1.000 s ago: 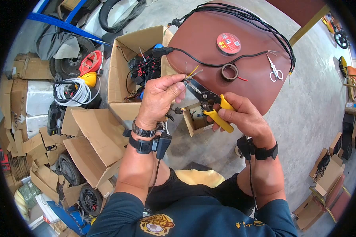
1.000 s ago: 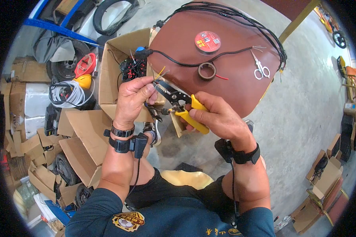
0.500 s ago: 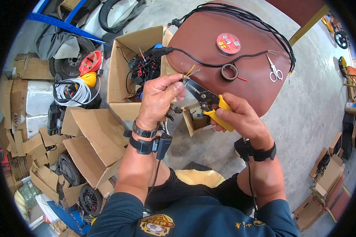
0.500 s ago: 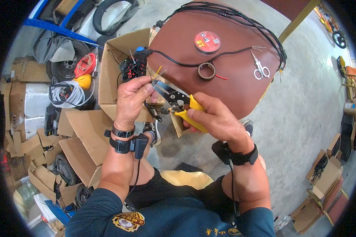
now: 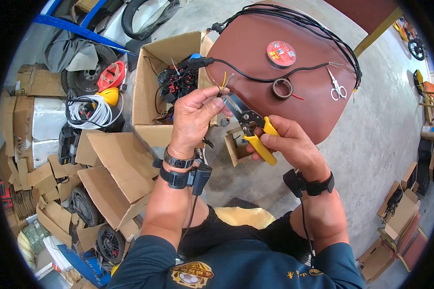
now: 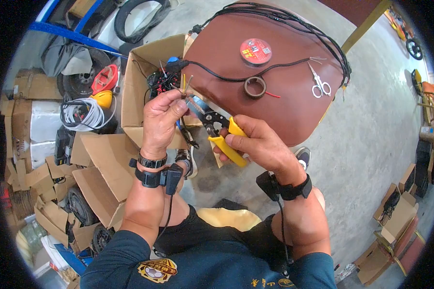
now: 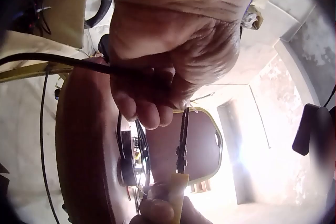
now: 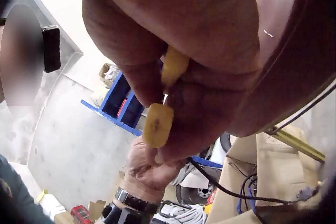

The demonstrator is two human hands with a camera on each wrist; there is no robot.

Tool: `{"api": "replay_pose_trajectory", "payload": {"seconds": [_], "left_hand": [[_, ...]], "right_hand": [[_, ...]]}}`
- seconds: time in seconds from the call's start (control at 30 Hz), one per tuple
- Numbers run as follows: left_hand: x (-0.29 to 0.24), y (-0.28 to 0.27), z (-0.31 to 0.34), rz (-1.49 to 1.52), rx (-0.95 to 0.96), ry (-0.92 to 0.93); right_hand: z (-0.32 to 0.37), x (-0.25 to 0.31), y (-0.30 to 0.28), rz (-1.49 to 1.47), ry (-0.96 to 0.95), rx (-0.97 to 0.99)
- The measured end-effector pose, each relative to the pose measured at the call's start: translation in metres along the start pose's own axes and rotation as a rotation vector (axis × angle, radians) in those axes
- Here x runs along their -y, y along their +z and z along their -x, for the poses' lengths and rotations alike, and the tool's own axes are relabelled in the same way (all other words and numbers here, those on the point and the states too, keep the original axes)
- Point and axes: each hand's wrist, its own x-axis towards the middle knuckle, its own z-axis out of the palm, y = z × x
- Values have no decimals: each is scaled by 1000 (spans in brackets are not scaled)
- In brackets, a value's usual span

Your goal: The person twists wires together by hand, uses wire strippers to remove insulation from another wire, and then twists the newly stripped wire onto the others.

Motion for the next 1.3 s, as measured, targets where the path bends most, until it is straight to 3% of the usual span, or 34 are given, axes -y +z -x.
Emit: {"api": "replay_pose_trajectory", "payload": {"seconds": [1.3], "left_hand": [[9, 2, -2, 81, 123, 38]], "right_hand": [[-5, -11, 1, -98, -24, 77]]}}
